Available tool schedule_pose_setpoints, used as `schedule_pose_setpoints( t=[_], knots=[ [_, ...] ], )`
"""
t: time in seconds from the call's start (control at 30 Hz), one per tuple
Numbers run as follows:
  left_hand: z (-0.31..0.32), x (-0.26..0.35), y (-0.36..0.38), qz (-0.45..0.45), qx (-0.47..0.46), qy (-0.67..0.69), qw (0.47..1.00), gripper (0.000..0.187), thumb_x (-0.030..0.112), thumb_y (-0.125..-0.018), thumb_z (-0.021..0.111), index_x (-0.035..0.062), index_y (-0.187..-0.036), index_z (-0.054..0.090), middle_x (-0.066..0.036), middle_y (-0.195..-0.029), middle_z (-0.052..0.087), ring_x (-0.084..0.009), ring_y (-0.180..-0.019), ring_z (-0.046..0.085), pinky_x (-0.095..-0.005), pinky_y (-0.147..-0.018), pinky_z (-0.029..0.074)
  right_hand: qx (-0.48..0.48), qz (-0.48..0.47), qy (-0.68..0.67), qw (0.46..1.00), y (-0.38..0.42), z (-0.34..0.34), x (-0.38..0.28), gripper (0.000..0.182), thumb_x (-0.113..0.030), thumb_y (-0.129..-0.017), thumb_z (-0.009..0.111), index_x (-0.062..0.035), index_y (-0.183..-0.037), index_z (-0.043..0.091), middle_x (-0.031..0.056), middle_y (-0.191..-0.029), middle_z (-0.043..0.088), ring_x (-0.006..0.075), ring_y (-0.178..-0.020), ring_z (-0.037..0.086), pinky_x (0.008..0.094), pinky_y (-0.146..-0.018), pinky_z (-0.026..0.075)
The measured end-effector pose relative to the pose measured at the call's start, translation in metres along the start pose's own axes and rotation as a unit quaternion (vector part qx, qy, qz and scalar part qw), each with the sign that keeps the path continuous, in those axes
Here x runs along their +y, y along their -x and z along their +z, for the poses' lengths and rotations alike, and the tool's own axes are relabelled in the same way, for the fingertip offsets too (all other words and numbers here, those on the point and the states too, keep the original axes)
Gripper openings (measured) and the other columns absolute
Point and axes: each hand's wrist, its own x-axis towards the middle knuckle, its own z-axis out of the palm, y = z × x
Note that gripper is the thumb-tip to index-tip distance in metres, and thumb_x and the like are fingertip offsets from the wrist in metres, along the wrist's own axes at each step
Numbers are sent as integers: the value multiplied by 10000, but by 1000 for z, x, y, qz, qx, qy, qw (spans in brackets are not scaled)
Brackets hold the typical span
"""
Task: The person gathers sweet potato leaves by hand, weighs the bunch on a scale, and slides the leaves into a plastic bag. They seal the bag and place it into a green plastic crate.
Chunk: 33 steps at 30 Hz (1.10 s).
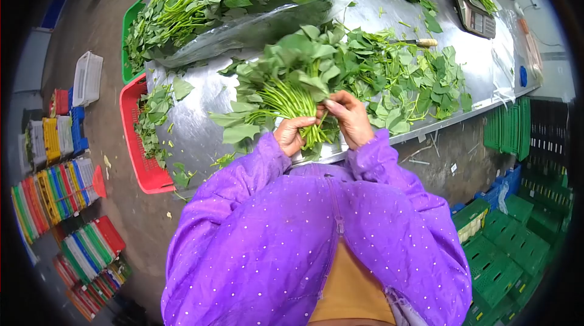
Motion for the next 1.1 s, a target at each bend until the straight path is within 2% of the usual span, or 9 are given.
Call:
schedule_pose_setpoints(
  t=[0.1, 0.33, 0.4, 0.43, 0.5, 0.57, 0.7, 0.83, 1.1],
  knots=[
    [18, 12, 4, 73, -39, 62, 995, 554, -3, -757, 575, 62, -1278, 398, -52, -882, 590, -178, -787, 586, -330, -784, 488, -75, 18, -159, 984, 30, 0, -13, 140, -52, -837, 558, -4, -955, 501, 121, -769, 603, 234, -696, 595, 367, -663, 496],
    [39, 15, 13, 181, -69, -44, 980, 721, -2, -656, 648, 38, -1309, 346, -41, -831, 555, -152, -742, 534, -316, -802, 440, -223, 230, -9, 947, 30, -72, -39, 204, -82, -843, 561, -1, -1029, 534, 83, -683, 556, 166, -597, 540, 297, -593, 446],
    [49, 23, 21, 207, -66, -29, 976, 707, 21, -655, 648, 38, -1299, 356, -36, -808, 529, -156, -723, 514, -338, -816, 419, -230, 192, 214, 930, 15, -98, -42, 211, -109, -858, 547, -1, -1038, 533, 103, -745, 582, 186, -673, 580, 293, -655, 462],
    [51, 25, 25, 211, -69, -34, 974, 703, 30, -655, 648, 38, -1296, 358, -36, -802, 522, -159, -721, 509, -346, -823, 414, -185, -19, 501, 845, 6, -106, -43, 247, -142, -871, 532, 15, -1061, 528, 116, -881, 605, 201, -837, 594, 284, -772, 454],
    [52, 22, 26, 206, -75, -37, 975, 695, 46, -652, 652, 54, -1288, 370, -39, -793, 515, -160, -718, 505, -372, -846, 405, -83, -176, 516, 834, -13, -93, -62, 294, -175, -867, 547, 36, -1072, 531, 107, -982, 602, 181, -928, 565, 283, -831, 430],
    [58, 11, 27, 191, -91, -23, 977, 695, 51, -648, 656, 64, -1284, 377, -40, -791, 515, -160, -718, 506, -379, -851, 404, -159, -59, 307, 936, -28, -69, -85, 324, -210, -861, 565, 33, -1075, 548, 94, -998, 608, 145, -925, 553, 278, -830, 425],
    [67, -25, 20, 168, -134, 35, 976, 616, 77, -681, 661, 110, -1247, 422, -14, -793, 496, -125, -689, 479, -351, -863, 365, -260, 28, 201, 944, -29, -26, -74, 312, -229, -856, 585, 19, -1047, 575, 76, -932, 620, 124, -873, 563, 250, -731, 465],
    [66, -43, 18, 168, -123, 49, 977, 487, 79, -719, 611, 70, -1180, 454, -32, -836, 540, -144, -698, 488, -372, -875, 385, -192, 107, 76, 973, -5, -14, -68, 215, -204, -861, 571, 4, -908, 545, 68, -706, 574, 141, -491, 558, 244, -382, 437],
    [29, -75, 5, 82, -24, 65, 994, 349, 55, -756, 554, -10, -1097, 519, -129, -947, 611, -252, -867, 606, -404, -802, 494, -16, 63, 116, 991, 18, -26, -21, 155, -149, -826, 617, -23, -830, 526, 4, -573, 499, 55, -444, 435, 209, -345, 338]
  ],
)
